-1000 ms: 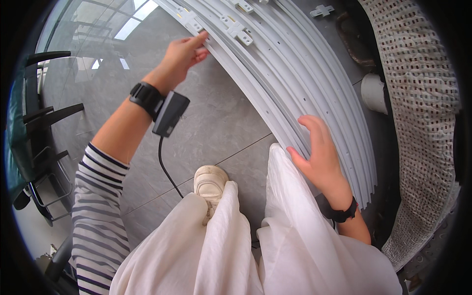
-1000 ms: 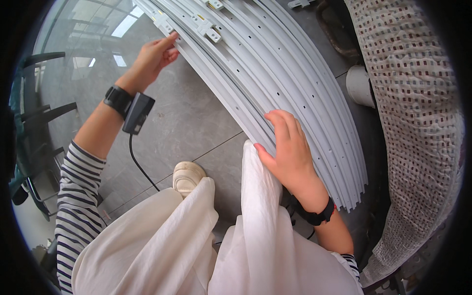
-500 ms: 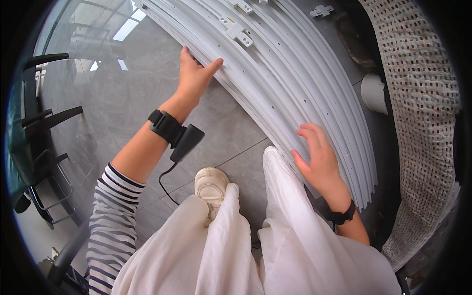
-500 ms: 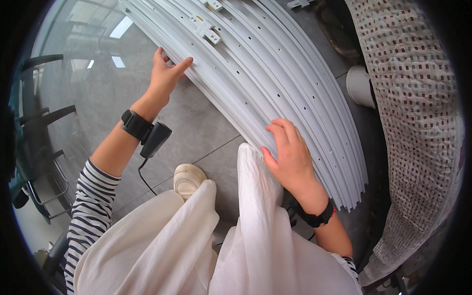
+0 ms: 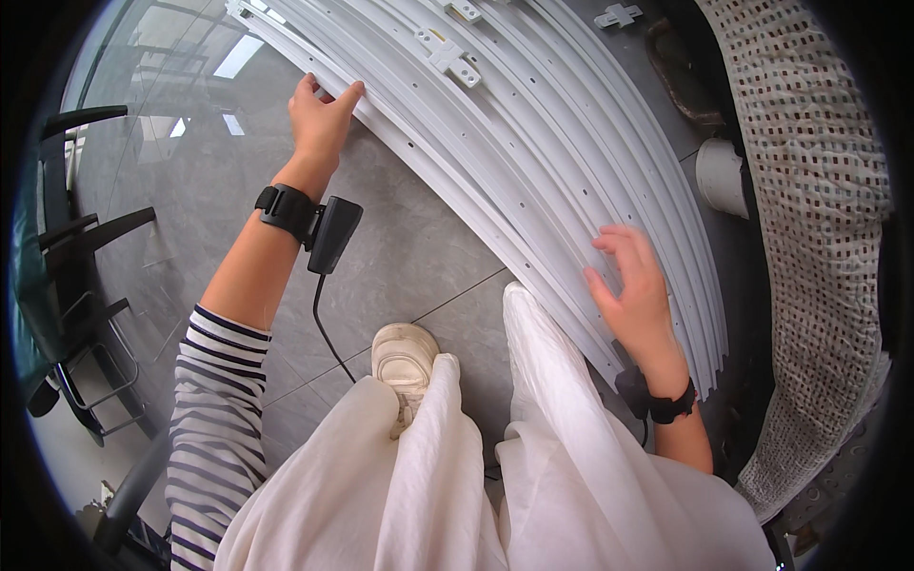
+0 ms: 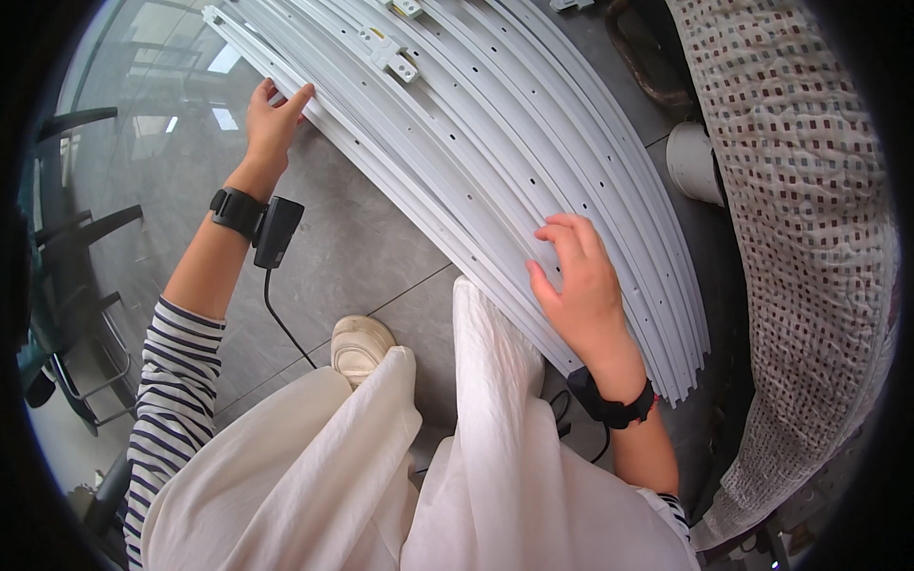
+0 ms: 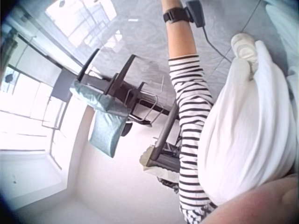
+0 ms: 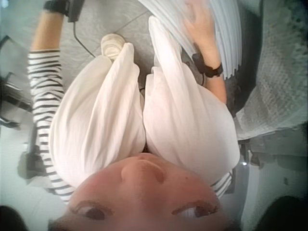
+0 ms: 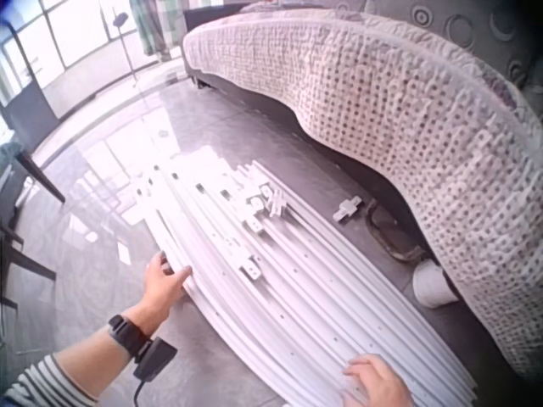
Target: The person assembles a white metal frame by repeatedly picking up long rails and small white plastic connectors. They insert the connectors into the rails and place the assembled pieces onto a patterned quilt on the floor. The process involves handling multiple identical components one by one.
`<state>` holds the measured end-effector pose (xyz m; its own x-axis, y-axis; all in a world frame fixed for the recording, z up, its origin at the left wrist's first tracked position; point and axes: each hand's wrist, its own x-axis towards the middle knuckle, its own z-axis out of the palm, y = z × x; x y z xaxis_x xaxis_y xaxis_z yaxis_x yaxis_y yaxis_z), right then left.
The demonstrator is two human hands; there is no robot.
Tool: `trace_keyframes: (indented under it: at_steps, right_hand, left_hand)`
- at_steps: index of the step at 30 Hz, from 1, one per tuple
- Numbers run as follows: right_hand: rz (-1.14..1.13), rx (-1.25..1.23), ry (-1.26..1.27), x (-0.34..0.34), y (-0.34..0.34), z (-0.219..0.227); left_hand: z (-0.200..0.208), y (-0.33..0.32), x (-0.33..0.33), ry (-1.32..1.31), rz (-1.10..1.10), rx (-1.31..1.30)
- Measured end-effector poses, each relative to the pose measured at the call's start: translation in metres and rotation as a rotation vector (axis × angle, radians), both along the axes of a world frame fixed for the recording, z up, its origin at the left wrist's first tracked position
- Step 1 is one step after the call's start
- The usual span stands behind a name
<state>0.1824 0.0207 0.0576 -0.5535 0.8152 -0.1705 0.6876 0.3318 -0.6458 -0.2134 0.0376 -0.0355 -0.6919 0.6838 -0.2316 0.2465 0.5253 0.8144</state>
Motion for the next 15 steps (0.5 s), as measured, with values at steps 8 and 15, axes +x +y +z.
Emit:
trace_keyframes:
  at_steps: [8, 15]
  right_hand:
    - [-0.182, 0.12, -0.097, 0.05, 0.085, -0.013]
    - [-0.025, 0.123, -0.406, 0.096, 0.142, -0.071]
  left_hand:
    - [-0.011, -0.013, 0.021, 0.553, -0.036, -0.032]
    - [0.036, 0.012, 0.076, 0.645, -0.706, 0.267]
